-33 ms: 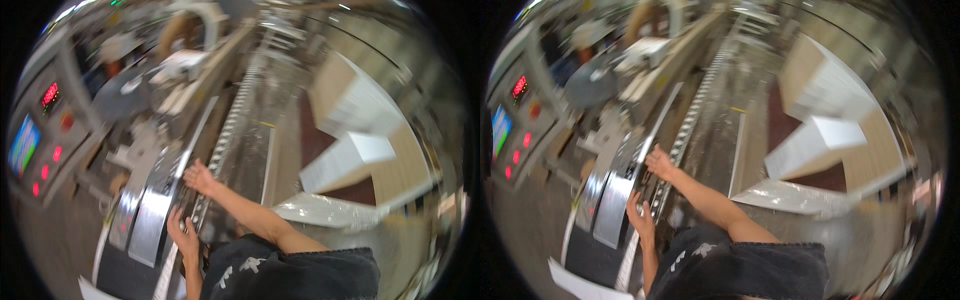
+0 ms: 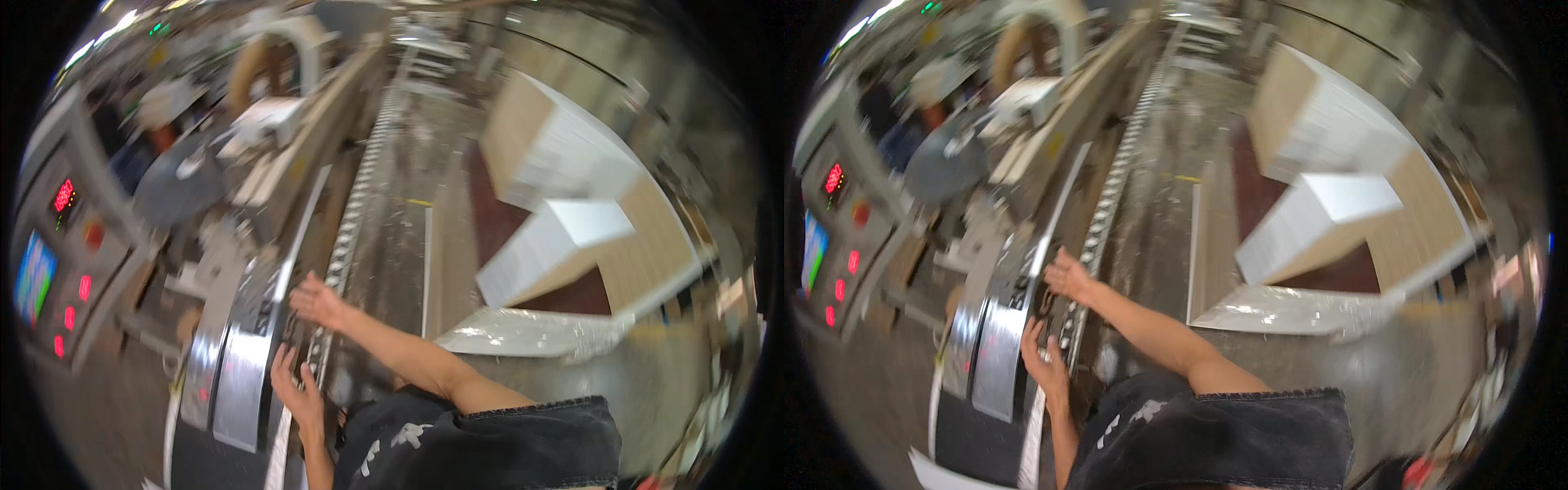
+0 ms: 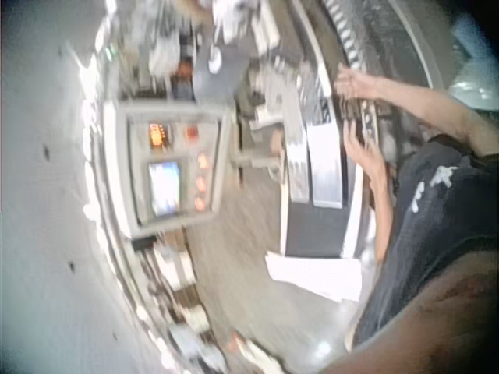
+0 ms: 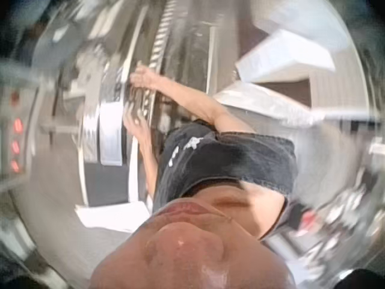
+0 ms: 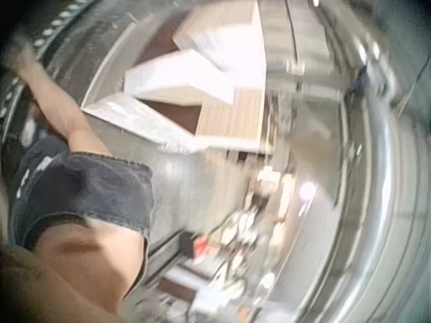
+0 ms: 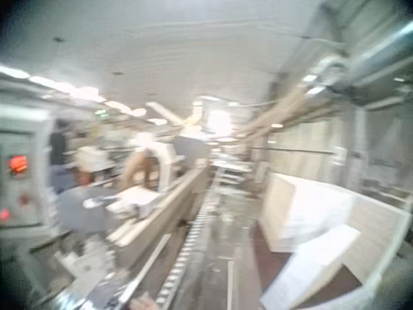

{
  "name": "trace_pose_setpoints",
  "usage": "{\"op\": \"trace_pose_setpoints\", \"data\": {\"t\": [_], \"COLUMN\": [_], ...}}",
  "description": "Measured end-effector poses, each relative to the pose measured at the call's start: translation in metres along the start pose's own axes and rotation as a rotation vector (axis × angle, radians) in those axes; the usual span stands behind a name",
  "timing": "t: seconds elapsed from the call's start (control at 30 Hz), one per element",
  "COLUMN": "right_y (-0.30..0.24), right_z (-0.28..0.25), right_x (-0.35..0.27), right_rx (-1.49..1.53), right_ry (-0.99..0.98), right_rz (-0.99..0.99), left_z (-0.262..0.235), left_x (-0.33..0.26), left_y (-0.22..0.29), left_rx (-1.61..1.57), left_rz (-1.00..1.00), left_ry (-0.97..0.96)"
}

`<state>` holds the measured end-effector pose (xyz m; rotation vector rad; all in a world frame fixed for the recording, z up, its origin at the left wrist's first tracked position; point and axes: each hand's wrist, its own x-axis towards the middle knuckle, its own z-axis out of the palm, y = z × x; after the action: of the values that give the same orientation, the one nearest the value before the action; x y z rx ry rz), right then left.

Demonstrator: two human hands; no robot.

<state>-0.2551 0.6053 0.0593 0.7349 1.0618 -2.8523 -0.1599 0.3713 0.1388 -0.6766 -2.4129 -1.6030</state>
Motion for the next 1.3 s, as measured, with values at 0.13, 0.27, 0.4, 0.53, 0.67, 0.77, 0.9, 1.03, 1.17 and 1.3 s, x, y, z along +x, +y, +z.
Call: {"op": "trace_pose_setpoints", "data": {"t": [0.13, 0.27, 0.4, 0.53, 0.67, 0.77, 0.9, 1.03, 1.17, 1.3], "right_y": [-0.02, -0.021, -0.001, 0.002, 0.009, -0.006, -0.005, -0.03, -0.074, -0.125], "right_z": [-0.058, -0.123, -0.225, -0.287, -0.343, -0.352, -0.396, -0.404, -0.374, -0.32], "right_x": [-0.118, -0.24, -0.331, -0.403, -0.457, -0.483, -0.488, -0.485, -0.478, -0.486], "right_rx": [-0.228, -0.347, -0.42, -0.302, -0.159, -0.03, -0.011, -0.112, -0.213, -0.222], "right_ry": [-0.217, 0.005, 0.225, 0.384, 0.528, 0.575, 0.603, 0.549, 0.417, 0.271], "right_rz": [-0.05, 0.005, -0.01, -0.118, -0.318, -0.342, -0.398, -0.425, -0.454, -0.559], "left_z": [0.049, 0.108, 0.184, 0.279, 0.352, 0.36, 0.372, 0.386, 0.369, 0.299], "left_x": [0.018, 0.025, 0.016, -0.001, -0.026, -0.018, 0.0, 0.01, 0.021, 0.029], "left_y": [0.041, 0.147, 0.249, 0.347, 0.417, 0.416, 0.425, 0.439, 0.425, 0.393], "left_rx": [-0.231, -0.387, -0.329, -0.35, -0.138, -0.083, -0.208, -0.301, -0.351, -0.347], "left_rz": [0.131, 0.196, 0.539, 0.617, 0.625, 0.503, 0.238, -0.049, -0.172, -0.279], "left_ry": [-0.169, -0.391, -0.589, -0.686, -0.683, -0.699, -0.766, -0.809, -0.894, -0.856]}}
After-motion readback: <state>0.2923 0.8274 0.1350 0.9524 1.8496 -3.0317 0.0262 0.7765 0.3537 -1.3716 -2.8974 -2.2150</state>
